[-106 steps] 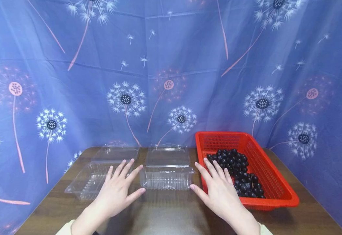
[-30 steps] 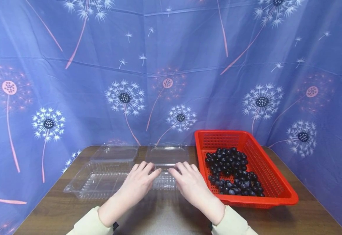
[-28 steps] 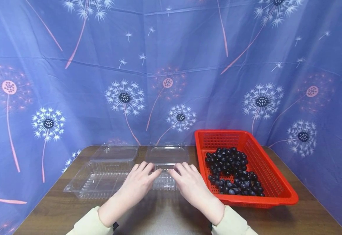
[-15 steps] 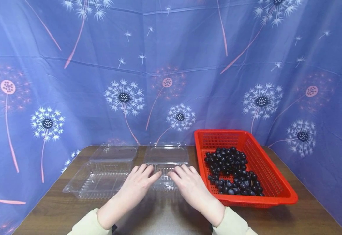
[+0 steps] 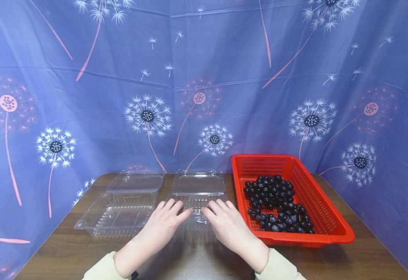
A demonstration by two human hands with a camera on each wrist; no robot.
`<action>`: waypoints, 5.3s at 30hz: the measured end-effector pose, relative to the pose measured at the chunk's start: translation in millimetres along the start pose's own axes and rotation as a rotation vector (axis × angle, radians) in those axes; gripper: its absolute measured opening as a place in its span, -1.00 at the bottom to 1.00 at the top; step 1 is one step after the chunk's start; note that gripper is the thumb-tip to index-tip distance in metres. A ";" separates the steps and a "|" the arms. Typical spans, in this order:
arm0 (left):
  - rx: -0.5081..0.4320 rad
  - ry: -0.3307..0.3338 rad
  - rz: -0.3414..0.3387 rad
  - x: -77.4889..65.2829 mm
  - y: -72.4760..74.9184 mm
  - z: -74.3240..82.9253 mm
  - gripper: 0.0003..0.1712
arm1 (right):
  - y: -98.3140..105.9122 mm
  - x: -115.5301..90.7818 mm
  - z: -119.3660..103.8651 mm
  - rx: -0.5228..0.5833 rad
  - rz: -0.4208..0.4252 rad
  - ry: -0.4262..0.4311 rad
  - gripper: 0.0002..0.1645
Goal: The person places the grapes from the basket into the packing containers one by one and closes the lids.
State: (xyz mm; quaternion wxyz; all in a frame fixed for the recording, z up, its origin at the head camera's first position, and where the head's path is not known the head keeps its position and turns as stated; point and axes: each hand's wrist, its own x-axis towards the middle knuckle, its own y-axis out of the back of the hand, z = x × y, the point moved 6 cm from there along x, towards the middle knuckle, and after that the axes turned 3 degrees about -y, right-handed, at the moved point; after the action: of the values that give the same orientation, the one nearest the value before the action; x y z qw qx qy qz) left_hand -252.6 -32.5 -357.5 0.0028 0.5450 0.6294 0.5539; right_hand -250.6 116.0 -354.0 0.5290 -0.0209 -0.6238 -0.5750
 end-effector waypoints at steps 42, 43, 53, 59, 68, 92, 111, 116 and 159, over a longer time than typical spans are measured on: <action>-0.053 -0.133 -0.121 -25.0 1.8 24.4 -0.48 | -1.4 -30.9 -17.9 0.062 -0.046 0.104 -0.49; -0.056 -0.136 -0.123 -25.4 1.8 25.0 -0.48 | -1.4 -31.6 -18.1 0.064 -0.044 0.107 -0.49; -0.075 -0.161 -0.160 -30.1 0.1 32.9 -0.47 | -1.6 -40.4 -20.7 0.096 -0.088 0.124 -0.49; -0.116 -0.171 -0.194 -33.3 0.0 36.3 -0.44 | 0.5 -43.1 -22.9 0.091 -0.088 0.146 -0.52; -0.129 -0.185 -0.158 -36.2 0.6 38.7 -0.51 | 1.4 -45.8 -26.3 0.101 -0.103 0.159 -0.50; -0.159 -0.175 -0.167 -37.2 5.1 37.5 -0.52 | 3.6 -47.7 -26.9 0.130 -0.145 0.144 -0.60; -0.280 -0.105 -0.175 -39.3 16.6 30.5 -0.61 | 12.5 -51.6 -35.1 0.139 -0.082 0.182 -0.55; -0.276 -0.033 -0.196 -41.6 15.9 23.1 -0.61 | 13.4 -52.6 -35.8 0.128 -0.075 0.193 -0.55; -0.692 0.613 -0.290 -66.2 -7.6 -31.4 -0.56 | 17.5 -59.4 -38.9 0.260 -0.198 0.181 -0.50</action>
State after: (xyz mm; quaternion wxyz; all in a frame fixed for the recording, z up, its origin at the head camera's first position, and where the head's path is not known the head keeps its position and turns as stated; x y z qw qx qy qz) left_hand -250.0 -98.4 -390.4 0.0755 0.2302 0.4497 0.8597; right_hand -188.7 127.7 -391.0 0.5220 0.1608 -0.6417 -0.5383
